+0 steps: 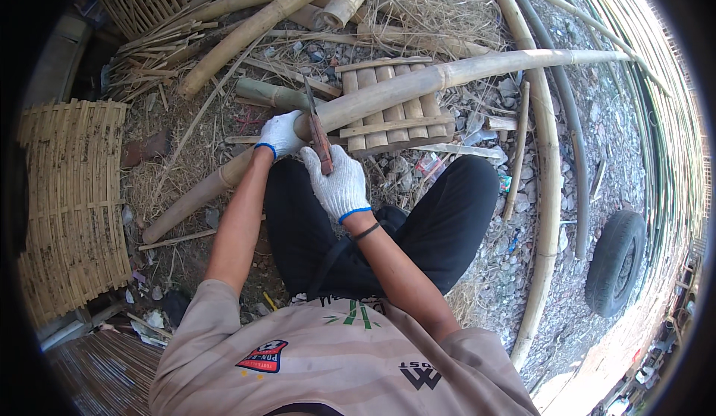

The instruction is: Cutting a bamboo pole with a hand saw in a woodworking area.

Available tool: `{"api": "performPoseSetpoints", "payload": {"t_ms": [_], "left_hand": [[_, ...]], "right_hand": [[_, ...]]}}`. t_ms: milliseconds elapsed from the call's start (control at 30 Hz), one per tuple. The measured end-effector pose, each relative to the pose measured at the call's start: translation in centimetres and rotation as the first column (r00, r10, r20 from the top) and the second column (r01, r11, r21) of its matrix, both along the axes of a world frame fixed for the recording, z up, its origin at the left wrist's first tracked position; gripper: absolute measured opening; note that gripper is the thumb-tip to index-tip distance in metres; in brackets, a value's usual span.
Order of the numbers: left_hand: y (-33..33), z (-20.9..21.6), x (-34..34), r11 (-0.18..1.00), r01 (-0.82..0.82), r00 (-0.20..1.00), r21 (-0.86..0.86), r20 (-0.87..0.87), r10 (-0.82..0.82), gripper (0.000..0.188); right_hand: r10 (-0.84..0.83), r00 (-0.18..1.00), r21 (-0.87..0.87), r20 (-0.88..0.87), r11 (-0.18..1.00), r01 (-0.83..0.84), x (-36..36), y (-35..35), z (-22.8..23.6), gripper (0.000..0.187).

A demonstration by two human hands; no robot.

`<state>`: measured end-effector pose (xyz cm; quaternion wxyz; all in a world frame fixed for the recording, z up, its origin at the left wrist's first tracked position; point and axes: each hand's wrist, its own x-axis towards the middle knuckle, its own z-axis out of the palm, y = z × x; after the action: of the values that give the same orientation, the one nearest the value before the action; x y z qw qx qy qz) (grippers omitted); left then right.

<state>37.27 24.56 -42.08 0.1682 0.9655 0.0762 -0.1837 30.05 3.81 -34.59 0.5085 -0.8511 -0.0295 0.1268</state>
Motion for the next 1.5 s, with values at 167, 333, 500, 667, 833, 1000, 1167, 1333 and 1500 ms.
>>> {"api": "performPoseSetpoints", "payload": {"t_ms": [167,333,500,667,833,1000,1167,1333,1500], "left_hand": [[-0.7,-0.4,0.9,1.0,0.019,0.999,-0.011,0.026,-0.018,0.071],[0.0,2.1,-1.0,0.999,0.008,0.999,0.051,-0.031,-0.007,0.059],[-2.1,1.0,0.9,0.997,0.069,0.998,0.03,-0.002,-0.069,0.063],[0.5,0.6,-0.8,0.998,0.027,1.0,0.048,-0.003,-0.027,0.066],[0.9,2.3,-1.5,0.997,0.017,1.0,0.076,-0.023,-0.015,0.064],[-0.3,-1.0,0.0,0.997,0.056,0.993,0.055,0.097,-0.061,0.063],[1.0,1.9,-1.8,0.995,0.028,1.0,0.093,0.012,-0.029,0.062],[-3.1,0.2,2.2,0.99,0.129,0.983,0.05,0.123,-0.134,0.06],[1.2,0.9,-1.7,0.996,0.004,0.999,0.089,0.041,-0.008,0.061]], "right_hand": [[-0.025,1.0,-0.007,0.018,1.0,0.025,0.5,-1.2,0.7,0.05],[0.054,0.996,0.065,-0.066,0.997,-0.049,-8.5,-7.6,8.0,0.023],[-0.048,0.997,0.046,0.068,0.998,0.045,0.8,-1.9,-1.6,0.037],[0.107,0.993,-0.038,0.042,0.994,-0.105,-3.0,-2.9,2.5,0.034],[0.063,0.998,0.128,0.025,0.99,-0.066,-5.5,-3.7,0.9,0.033],[0.091,0.994,-0.041,0.053,0.995,-0.089,1.2,-0.7,-1.0,0.048],[0.119,0.989,0.041,0.089,0.992,-0.123,-6.8,-5.7,5.8,0.027],[0.036,0.989,-0.012,0.147,0.999,-0.034,4.1,-1.4,-2.3,0.049],[0.148,0.986,0.034,-0.079,0.989,-0.146,-5.7,-5.3,5.9,0.031]]}}
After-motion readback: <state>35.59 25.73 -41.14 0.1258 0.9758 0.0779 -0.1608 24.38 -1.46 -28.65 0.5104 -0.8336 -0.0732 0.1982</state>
